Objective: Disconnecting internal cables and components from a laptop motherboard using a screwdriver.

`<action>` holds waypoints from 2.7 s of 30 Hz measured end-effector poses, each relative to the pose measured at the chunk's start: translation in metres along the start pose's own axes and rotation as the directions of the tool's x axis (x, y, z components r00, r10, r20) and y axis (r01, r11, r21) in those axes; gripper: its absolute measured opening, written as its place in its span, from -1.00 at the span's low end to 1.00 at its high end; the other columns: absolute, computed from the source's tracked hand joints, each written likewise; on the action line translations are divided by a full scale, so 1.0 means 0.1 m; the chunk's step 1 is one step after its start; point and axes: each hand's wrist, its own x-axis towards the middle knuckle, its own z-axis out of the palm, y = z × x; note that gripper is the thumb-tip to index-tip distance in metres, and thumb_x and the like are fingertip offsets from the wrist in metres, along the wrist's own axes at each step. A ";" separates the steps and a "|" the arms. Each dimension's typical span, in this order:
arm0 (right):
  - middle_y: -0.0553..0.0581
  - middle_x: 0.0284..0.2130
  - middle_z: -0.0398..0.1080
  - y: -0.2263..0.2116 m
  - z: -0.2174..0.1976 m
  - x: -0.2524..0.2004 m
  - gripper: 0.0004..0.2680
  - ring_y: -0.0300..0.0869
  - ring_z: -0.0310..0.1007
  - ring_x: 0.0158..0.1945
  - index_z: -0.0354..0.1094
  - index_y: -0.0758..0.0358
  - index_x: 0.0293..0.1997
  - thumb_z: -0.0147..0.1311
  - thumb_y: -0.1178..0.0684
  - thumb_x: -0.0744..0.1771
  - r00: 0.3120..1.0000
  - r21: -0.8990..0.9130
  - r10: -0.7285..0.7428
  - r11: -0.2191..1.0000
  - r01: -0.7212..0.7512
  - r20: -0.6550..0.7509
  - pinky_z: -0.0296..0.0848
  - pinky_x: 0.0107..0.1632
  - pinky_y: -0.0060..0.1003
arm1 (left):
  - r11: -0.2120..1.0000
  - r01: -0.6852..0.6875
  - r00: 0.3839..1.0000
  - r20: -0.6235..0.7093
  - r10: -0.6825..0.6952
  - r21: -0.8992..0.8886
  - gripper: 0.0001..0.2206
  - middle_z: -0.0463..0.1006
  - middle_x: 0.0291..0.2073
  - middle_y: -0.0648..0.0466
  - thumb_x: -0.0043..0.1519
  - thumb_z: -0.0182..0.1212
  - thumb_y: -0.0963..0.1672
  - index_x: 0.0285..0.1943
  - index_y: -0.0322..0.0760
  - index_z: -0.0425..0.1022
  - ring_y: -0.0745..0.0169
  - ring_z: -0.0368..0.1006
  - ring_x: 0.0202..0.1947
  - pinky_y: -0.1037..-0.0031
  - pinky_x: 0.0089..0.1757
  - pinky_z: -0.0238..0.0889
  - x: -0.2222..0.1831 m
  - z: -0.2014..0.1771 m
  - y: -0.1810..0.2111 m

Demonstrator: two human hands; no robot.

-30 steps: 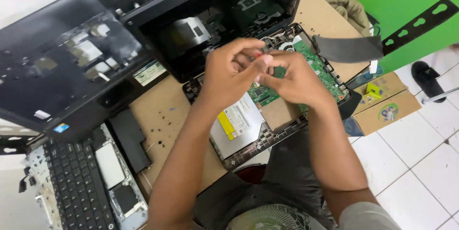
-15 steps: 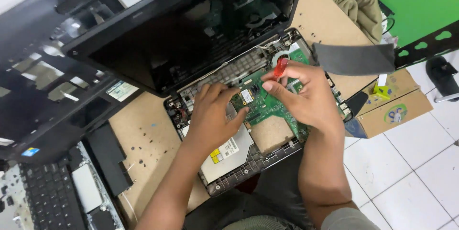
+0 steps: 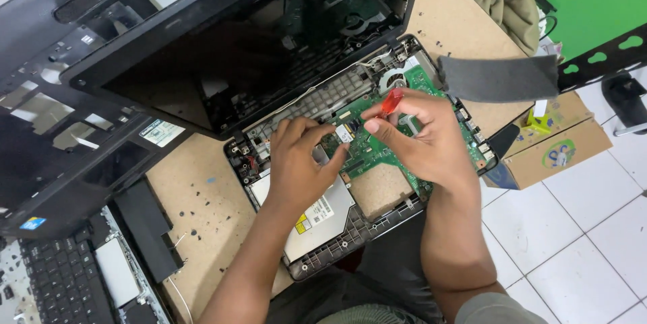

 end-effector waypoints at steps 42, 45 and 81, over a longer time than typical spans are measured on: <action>0.21 -0.57 0.39 -0.02 -0.04 -0.06 -0.97 -0.14 0.33 -0.47 0.46 0.33 -0.32 0.16 0.23 0.26 0.999 0.082 -0.026 0.996 0.029 -0.038 0.38 -0.38 -0.29 | 0.981 -0.186 0.981 -0.035 0.188 0.051 -0.82 0.31 -0.37 0.06 0.09 0.29 -0.15 -0.21 -0.36 0.49 0.10 0.27 -0.21 0.31 -0.22 0.16 0.05 0.04 0.12; 0.26 -0.56 0.40 -0.08 -0.05 -0.05 -0.97 -0.09 0.33 -0.48 0.46 0.36 -0.31 0.14 0.25 0.26 0.999 0.083 -0.028 0.996 0.030 -0.026 0.38 -0.35 -0.25 | 0.972 -0.222 0.971 -0.070 0.227 0.073 -0.82 0.34 -0.37 0.02 0.06 0.32 -0.15 -0.24 -0.38 0.50 0.05 0.30 -0.20 0.28 -0.20 0.18 0.05 0.05 0.13; 0.15 -0.67 0.36 0.59 0.35 0.13 -0.88 -0.29 0.34 -0.58 0.36 0.42 -0.32 0.23 0.19 0.25 0.986 -0.033 -0.146 0.988 0.149 0.079 0.37 -0.45 -0.43 | 0.909 -0.056 0.996 -0.039 0.080 0.413 -0.56 0.37 -0.15 -0.26 0.22 -0.06 0.03 -0.08 -0.50 0.46 -0.26 0.28 -0.03 -0.03 -0.02 0.10 -0.36 0.06 0.38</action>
